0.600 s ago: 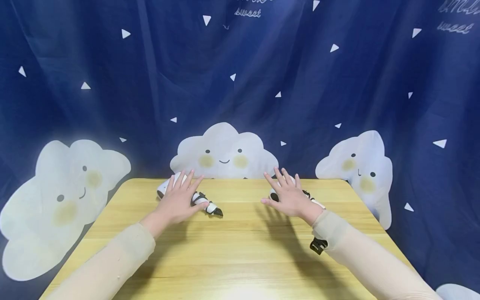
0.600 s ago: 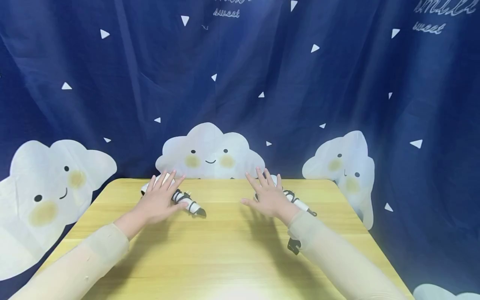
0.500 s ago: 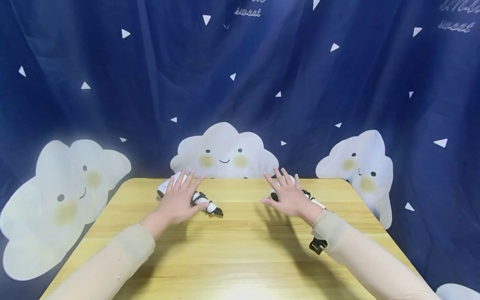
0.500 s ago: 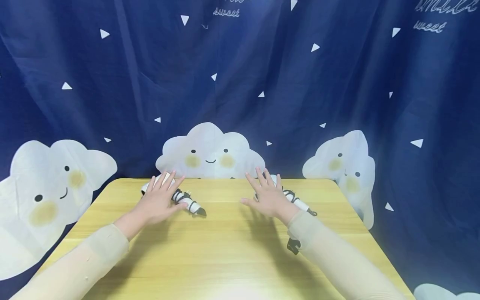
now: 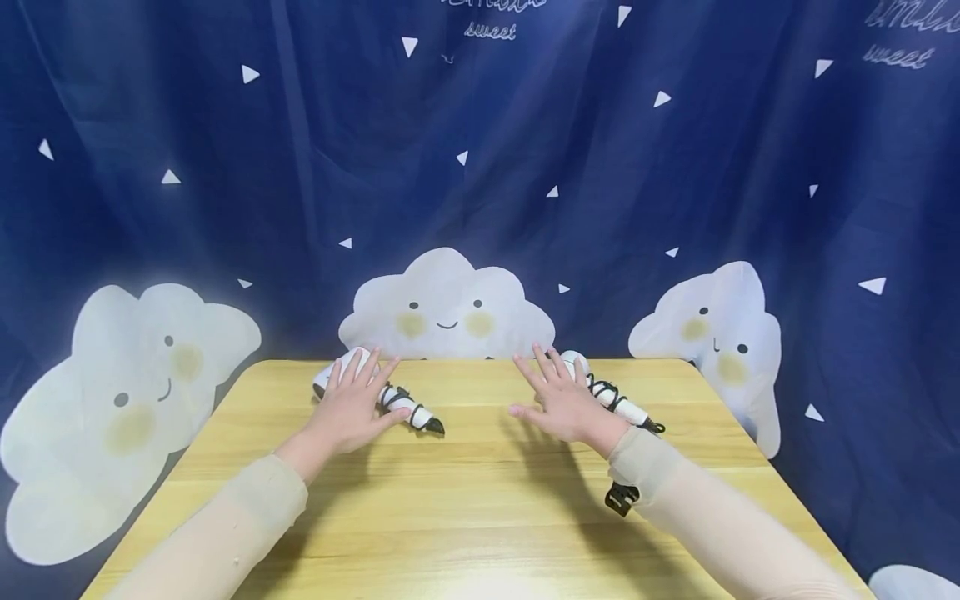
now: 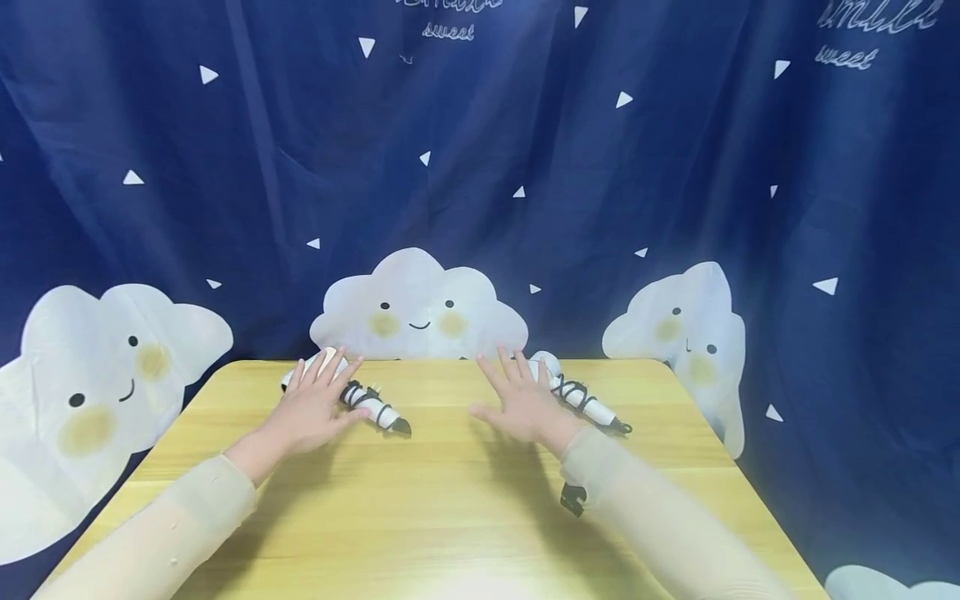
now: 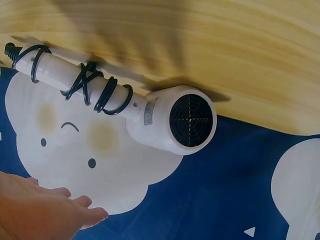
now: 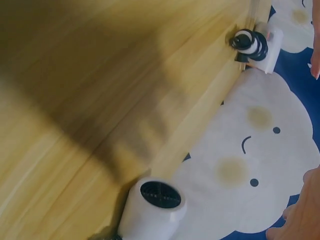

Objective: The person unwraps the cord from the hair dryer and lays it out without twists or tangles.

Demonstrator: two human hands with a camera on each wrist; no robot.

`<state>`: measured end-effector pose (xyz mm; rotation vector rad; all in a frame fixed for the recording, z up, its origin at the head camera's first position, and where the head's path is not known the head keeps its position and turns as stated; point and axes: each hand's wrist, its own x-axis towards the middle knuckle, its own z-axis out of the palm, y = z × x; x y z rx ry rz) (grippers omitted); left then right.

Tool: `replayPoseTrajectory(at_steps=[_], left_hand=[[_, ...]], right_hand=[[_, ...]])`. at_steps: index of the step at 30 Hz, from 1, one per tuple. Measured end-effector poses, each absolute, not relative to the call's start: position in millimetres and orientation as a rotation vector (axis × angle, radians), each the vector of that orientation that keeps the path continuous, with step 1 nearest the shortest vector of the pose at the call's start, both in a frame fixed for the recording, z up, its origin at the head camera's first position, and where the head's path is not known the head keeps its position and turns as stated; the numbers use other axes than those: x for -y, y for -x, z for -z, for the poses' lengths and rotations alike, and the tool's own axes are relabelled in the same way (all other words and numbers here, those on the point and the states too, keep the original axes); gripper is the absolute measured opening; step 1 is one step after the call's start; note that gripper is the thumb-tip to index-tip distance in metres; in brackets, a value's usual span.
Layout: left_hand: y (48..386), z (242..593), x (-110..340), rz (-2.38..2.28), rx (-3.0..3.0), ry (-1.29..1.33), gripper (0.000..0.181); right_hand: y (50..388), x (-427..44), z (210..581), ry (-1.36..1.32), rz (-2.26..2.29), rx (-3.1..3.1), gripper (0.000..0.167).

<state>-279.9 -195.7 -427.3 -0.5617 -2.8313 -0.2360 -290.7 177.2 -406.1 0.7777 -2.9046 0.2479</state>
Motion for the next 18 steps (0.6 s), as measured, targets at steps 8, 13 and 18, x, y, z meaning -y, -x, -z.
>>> replayPoseTrajectory(at_steps=[8,13,18], left_hand=[[281.2,435.8,202.7,0.271,2.841,0.546,0.086],[283.6,442.7,208.8,0.266,2.833,0.529,0.085],[286.1,448.3,213.7,0.270,2.844,0.503,0.083]], right_hand=[[290.6,-163.8,420.3,-0.806,-0.242,2.886,0.084],[288.9,-155.9,423.0,-0.831,-0.238,2.901,0.083],[290.3,-146.9,427.3,-0.852,-0.213,2.942,0.085]])
